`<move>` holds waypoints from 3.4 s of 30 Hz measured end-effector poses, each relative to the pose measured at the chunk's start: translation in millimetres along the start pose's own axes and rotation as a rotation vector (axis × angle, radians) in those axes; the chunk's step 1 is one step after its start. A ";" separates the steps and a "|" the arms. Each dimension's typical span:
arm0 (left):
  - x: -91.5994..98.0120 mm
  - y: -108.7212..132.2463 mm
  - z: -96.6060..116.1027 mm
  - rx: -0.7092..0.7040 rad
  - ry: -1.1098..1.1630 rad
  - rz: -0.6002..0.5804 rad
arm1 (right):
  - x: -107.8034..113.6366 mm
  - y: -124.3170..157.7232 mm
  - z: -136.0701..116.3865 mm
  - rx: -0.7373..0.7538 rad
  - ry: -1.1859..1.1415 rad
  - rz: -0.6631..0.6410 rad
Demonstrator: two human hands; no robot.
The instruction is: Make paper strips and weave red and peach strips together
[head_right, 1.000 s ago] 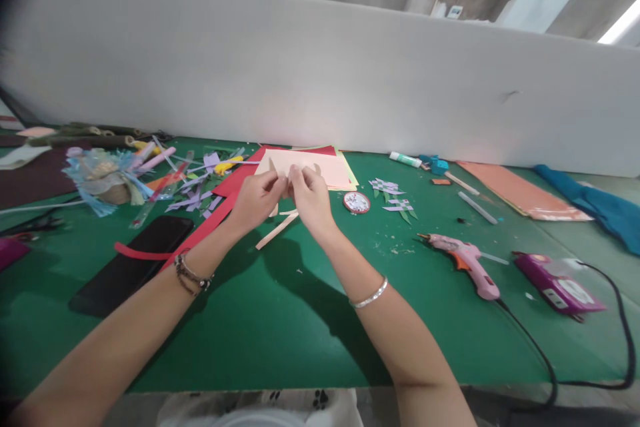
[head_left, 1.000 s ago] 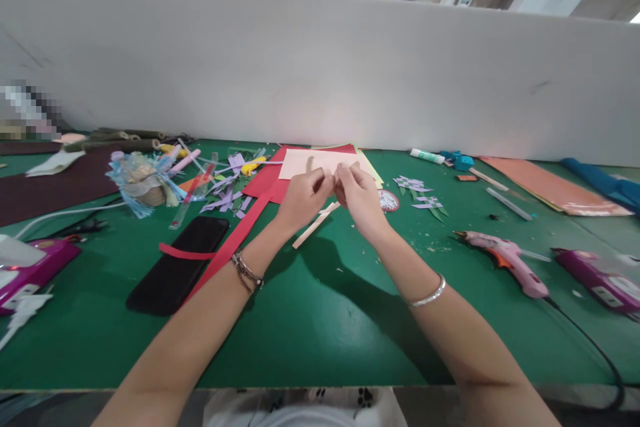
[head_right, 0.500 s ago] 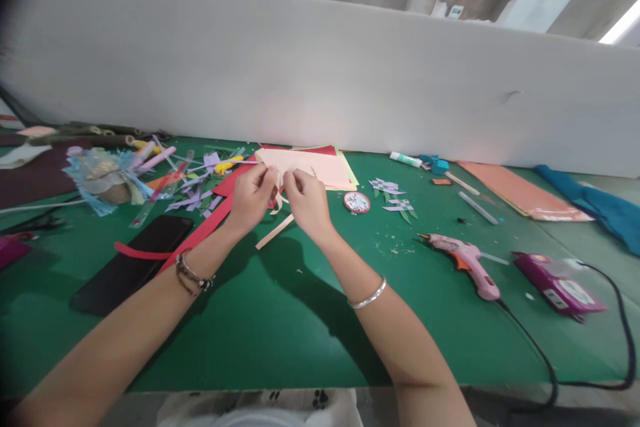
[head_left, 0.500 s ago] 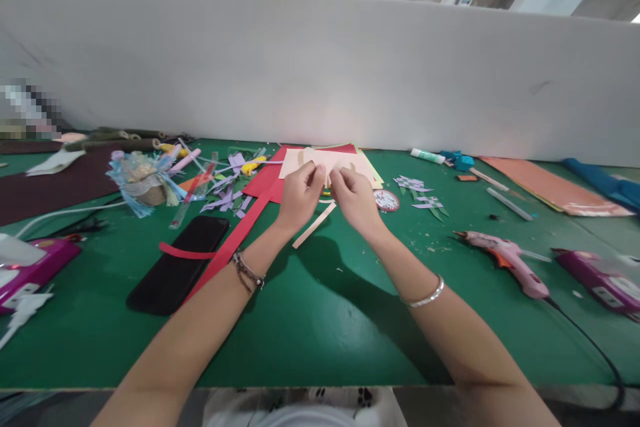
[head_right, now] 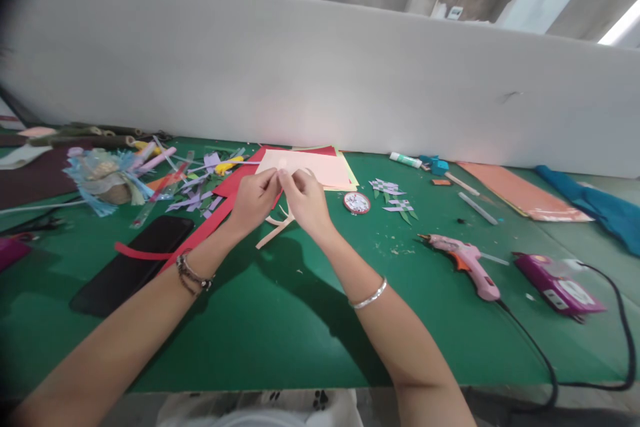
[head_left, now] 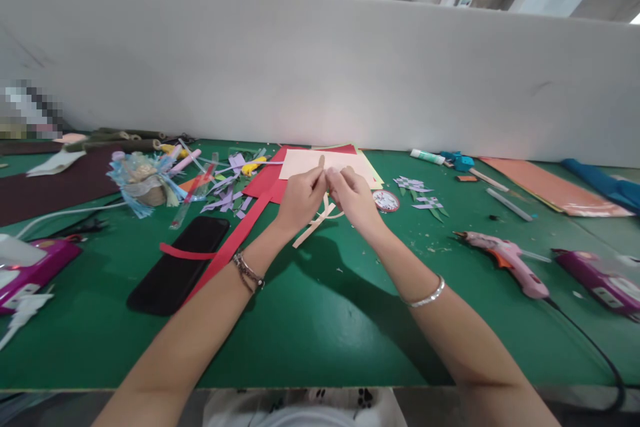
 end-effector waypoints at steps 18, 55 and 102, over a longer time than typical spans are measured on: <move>37.7 -7.8 -31.8 0.253 0.209 0.151 | -10.0 1.2 -0.9 -0.079 0.106 -0.136; -71.5 25.0 -34.2 0.756 1.188 -0.444 | 28.5 -2.5 -35.3 0.116 0.346 -0.197; -47.8 108.2 -0.6 0.523 0.465 -1.189 | 33.1 69.4 10.9 -0.119 0.548 -0.622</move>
Point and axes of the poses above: each hand's wrist, its own y-axis away from the middle knuckle, its own x-axis out of the back of the hand, z = x × y, the point moved 9 cm from there along -y, towards the middle knuckle, and after that the axes turned 5 degrees about -z, right-handed, at the moved point
